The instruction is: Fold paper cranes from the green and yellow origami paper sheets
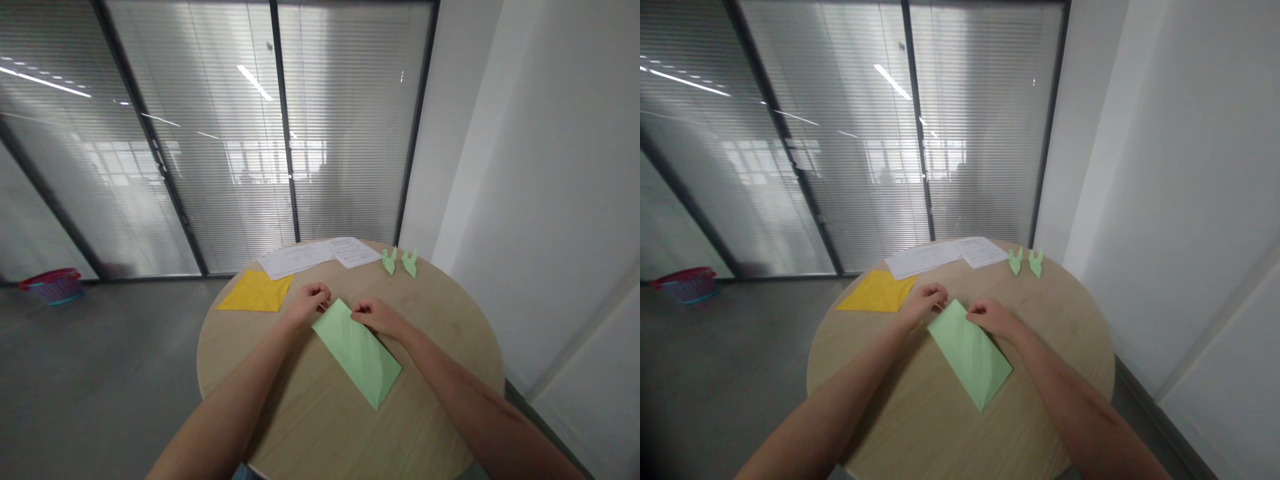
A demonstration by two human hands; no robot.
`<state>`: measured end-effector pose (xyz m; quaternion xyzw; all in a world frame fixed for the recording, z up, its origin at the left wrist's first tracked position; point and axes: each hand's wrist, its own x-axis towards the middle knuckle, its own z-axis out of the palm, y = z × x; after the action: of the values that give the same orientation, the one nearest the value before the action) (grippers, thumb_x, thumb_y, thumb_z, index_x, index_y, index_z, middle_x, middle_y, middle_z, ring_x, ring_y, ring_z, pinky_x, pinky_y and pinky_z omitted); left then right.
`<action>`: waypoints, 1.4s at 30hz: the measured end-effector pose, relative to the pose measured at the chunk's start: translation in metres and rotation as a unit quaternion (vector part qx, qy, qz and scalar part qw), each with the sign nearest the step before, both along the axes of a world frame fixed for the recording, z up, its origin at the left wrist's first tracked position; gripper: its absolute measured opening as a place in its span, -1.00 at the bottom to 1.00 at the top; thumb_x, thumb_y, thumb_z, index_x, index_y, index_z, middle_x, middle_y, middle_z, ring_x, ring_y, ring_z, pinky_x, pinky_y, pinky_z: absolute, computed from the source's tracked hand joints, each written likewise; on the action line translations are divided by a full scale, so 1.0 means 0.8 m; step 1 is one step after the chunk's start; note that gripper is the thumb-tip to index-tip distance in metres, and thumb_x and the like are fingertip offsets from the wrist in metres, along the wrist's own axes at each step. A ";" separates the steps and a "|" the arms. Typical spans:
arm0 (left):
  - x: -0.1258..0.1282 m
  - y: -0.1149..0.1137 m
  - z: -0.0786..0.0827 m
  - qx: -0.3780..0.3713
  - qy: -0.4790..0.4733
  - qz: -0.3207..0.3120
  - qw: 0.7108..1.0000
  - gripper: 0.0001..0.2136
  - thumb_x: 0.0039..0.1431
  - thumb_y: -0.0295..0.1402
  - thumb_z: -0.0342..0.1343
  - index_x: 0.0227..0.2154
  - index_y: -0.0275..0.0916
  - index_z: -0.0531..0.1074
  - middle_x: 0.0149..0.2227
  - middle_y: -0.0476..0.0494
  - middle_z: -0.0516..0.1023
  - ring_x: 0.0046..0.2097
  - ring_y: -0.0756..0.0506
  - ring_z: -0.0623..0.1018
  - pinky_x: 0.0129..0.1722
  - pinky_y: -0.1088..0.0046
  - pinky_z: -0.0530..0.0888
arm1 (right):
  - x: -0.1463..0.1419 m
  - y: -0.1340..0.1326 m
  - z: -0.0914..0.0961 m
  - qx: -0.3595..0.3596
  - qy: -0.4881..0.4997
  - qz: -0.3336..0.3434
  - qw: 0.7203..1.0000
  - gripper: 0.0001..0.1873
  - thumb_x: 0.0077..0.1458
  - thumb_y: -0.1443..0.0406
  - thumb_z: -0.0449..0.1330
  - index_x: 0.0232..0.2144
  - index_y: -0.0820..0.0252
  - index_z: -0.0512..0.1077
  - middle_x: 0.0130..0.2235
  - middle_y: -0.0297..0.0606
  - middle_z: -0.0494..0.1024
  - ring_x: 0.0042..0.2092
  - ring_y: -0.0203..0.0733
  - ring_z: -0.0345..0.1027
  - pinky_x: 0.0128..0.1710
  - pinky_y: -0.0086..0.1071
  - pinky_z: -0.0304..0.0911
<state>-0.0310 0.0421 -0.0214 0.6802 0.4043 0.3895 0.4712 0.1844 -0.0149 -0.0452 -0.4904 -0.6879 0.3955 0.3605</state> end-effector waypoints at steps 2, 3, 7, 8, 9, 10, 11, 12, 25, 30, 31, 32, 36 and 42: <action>-0.001 0.001 0.000 0.000 0.012 0.008 1.000 -0.75 -0.04 -0.15 0.15 -0.43 -0.26 0.46 -0.45 -0.08 0.49 -0.43 -0.02 0.45 -0.43 0.50 0.36 | 0.001 -0.001 0.002 -0.009 0.010 -0.016 1.000 -0.81 -0.03 0.20 0.21 -0.48 0.25 0.44 -0.58 -0.40 0.35 -0.56 -0.39 0.11 -0.55 -0.52 0.01; -0.002 0.001 -0.001 0.000 0.025 0.004 1.000 -0.72 -0.03 -0.12 0.15 -0.41 -0.26 0.49 -0.44 -0.08 0.50 -0.43 -0.01 0.44 -0.44 0.50 0.35 | 0.000 -0.001 0.004 -0.013 0.015 -0.022 1.000 -0.80 -0.03 0.20 0.22 -0.47 0.25 0.44 -0.59 -0.40 0.35 -0.56 -0.39 0.11 -0.56 -0.52 0.01; -0.001 0.000 -0.009 -0.010 0.081 -0.047 0.996 -0.67 -0.02 -0.07 0.14 -0.46 -0.28 0.54 -0.53 -0.05 0.47 -0.51 0.00 0.38 -0.51 0.50 0.25 | -0.001 -0.002 0.006 -0.022 0.033 -0.033 0.999 -0.79 -0.02 0.20 0.21 -0.46 0.27 0.44 -0.58 -0.39 0.36 -0.56 -0.39 0.12 -0.55 -0.52 0.03; -0.002 0.000 -0.010 -0.012 0.086 -0.055 0.995 -0.67 -0.02 -0.07 0.14 -0.51 -0.28 0.53 -0.57 -0.03 0.44 -0.54 0.01 0.35 -0.53 0.50 0.22 | -0.001 -0.001 0.005 -0.019 0.039 -0.037 0.998 -0.79 -0.02 0.20 0.21 -0.46 0.27 0.44 -0.56 -0.38 0.38 -0.54 -0.39 0.14 -0.54 -0.52 0.05; -0.002 0.000 -0.011 -0.014 0.089 -0.061 0.994 -0.67 -0.02 -0.07 0.15 -0.54 -0.29 0.52 -0.59 -0.02 0.42 -0.56 0.01 0.33 -0.54 0.49 0.20 | -0.001 -0.001 0.004 -0.014 0.046 -0.040 0.998 -0.79 -0.01 0.20 0.21 -0.45 0.28 0.45 -0.54 -0.36 0.40 -0.53 -0.39 0.17 -0.51 -0.51 0.08; -0.003 0.000 -0.011 -0.014 0.091 -0.063 0.994 -0.67 -0.02 -0.07 0.15 -0.56 -0.29 0.51 -0.61 -0.01 0.39 -0.57 0.02 0.31 -0.55 0.49 0.19 | -0.001 0.000 0.003 -0.010 0.054 -0.044 0.998 -0.78 0.00 0.19 0.21 -0.44 0.29 0.46 -0.52 -0.35 0.42 -0.51 -0.39 0.18 -0.50 -0.52 0.10; -0.003 -0.001 -0.010 -0.014 0.092 -0.066 0.993 -0.67 -0.02 -0.07 0.15 -0.57 -0.29 0.51 -0.62 0.00 0.38 -0.58 0.02 0.30 -0.55 0.50 0.18 | 0.000 0.002 0.001 -0.010 0.064 -0.045 0.997 -0.76 0.00 0.18 0.21 -0.44 0.29 0.46 -0.51 -0.35 0.42 -0.50 -0.39 0.19 -0.49 -0.52 0.10; -0.004 -0.002 -0.008 -0.014 0.095 -0.070 0.993 -0.67 -0.03 -0.07 0.16 -0.58 -0.29 0.50 -0.63 0.00 0.37 -0.58 0.03 0.29 -0.55 0.50 0.17 | 0.000 0.003 -0.001 -0.016 0.074 -0.042 0.996 -0.73 0.02 0.15 0.21 -0.43 0.29 0.46 -0.52 -0.36 0.41 -0.51 -0.40 0.19 -0.51 -0.52 0.10; 0.007 -0.020 -0.004 -0.001 0.148 -0.189 0.971 -0.65 0.00 -0.09 0.15 -0.54 -0.34 0.53 -0.61 -0.02 0.38 -0.56 0.03 0.26 -0.55 0.50 0.16 | 0.002 0.010 -0.012 -0.046 0.064 -0.023 0.997 -0.75 0.02 0.15 0.21 -0.40 0.25 0.45 -0.57 -0.41 0.39 -0.64 -0.44 0.15 -0.67 -0.54 0.06; 0.008 -0.019 -0.004 0.017 0.146 -0.167 0.975 -0.68 -0.03 -0.10 0.16 -0.51 -0.33 0.53 -0.56 -0.04 0.43 -0.50 0.00 0.33 -0.51 0.51 0.22 | 0.000 0.009 -0.012 -0.054 0.066 -0.028 0.996 -0.82 0.02 0.20 0.18 -0.42 0.23 0.40 -0.59 -0.43 0.38 -0.67 -0.43 0.15 -0.68 -0.53 0.06; 0.009 -0.018 -0.003 0.020 0.144 -0.164 0.976 -0.69 -0.03 -0.11 0.17 -0.51 -0.32 0.52 -0.56 -0.04 0.43 -0.50 0.00 0.33 -0.50 0.51 0.22 | 0.000 0.009 -0.012 -0.052 0.063 -0.024 0.996 -0.82 0.03 0.21 0.18 -0.43 0.22 0.39 -0.59 -0.44 0.37 -0.67 -0.44 0.14 -0.69 -0.54 0.06; 0.009 -0.018 -0.003 0.024 0.143 -0.162 0.976 -0.69 -0.04 -0.12 0.17 -0.52 -0.32 0.51 -0.56 -0.04 0.43 -0.49 0.00 0.34 -0.50 0.51 0.23 | -0.001 0.008 -0.012 -0.050 0.059 -0.021 0.997 -0.83 0.03 0.21 0.17 -0.44 0.22 0.38 -0.59 -0.44 0.37 -0.67 -0.44 0.14 -0.69 -0.54 0.05; 0.010 -0.014 -0.006 0.042 0.148 -0.148 0.977 -0.72 -0.04 -0.14 0.15 -0.54 -0.31 0.48 -0.55 -0.04 0.42 -0.48 -0.01 0.35 -0.51 0.51 0.22 | -0.002 0.007 -0.014 -0.042 0.048 -0.022 0.998 -0.85 0.03 0.23 0.14 -0.47 0.21 0.35 -0.58 -0.44 0.35 -0.67 -0.44 0.16 -0.68 -0.54 0.07; 0.002 -0.002 -0.016 0.041 0.140 -0.128 0.981 -0.72 -0.03 -0.13 0.13 -0.50 -0.30 0.48 -0.55 -0.02 0.40 -0.48 0.00 0.33 -0.48 0.52 0.22 | -0.001 0.005 -0.007 -0.043 0.047 -0.042 0.997 -0.85 0.01 0.23 0.14 -0.46 0.21 0.36 -0.56 -0.42 0.38 -0.67 -0.43 0.18 -0.69 -0.54 0.08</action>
<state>-0.0298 0.0404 -0.0342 0.7929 0.3601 0.2430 0.4273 0.1836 -0.0109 -0.0506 -0.5154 -0.6311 0.4317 0.3870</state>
